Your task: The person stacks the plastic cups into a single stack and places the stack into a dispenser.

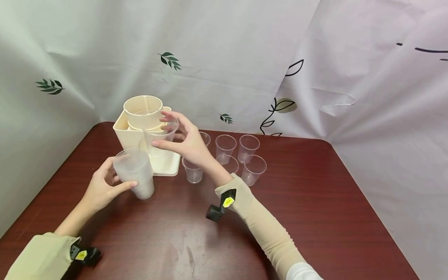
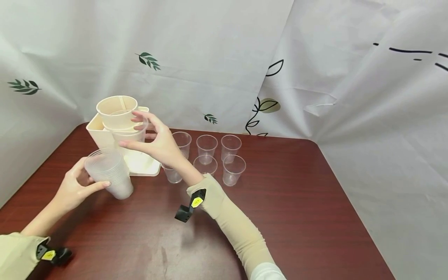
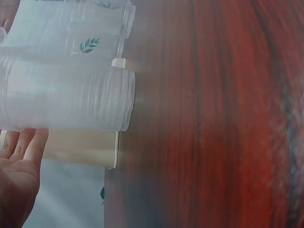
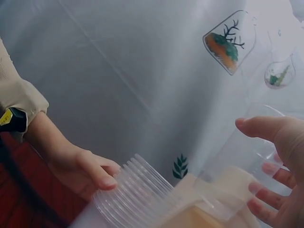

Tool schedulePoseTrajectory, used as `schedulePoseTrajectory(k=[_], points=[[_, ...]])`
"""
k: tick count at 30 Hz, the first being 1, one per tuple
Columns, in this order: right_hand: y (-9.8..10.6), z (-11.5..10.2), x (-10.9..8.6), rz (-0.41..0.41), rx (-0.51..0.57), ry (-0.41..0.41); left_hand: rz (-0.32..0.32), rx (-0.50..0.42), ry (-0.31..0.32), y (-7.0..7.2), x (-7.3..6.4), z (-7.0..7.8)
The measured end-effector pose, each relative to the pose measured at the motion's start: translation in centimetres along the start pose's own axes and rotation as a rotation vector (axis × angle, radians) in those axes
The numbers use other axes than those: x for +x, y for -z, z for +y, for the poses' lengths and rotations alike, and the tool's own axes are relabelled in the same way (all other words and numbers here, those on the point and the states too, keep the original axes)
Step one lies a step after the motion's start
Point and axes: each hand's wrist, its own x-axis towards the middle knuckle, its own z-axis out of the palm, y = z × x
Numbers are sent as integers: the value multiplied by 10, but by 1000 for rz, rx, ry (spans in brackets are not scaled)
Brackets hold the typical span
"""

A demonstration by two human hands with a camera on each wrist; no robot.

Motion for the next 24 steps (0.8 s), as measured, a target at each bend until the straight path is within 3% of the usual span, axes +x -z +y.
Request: schedulePoseTrajectory(k=[7,24], points=[[-11,-2,3,-33,14,-9,5,-18,7,0,0,0],[-29,3,9,-89,26,-27,-39,90,27,3,3,1]])
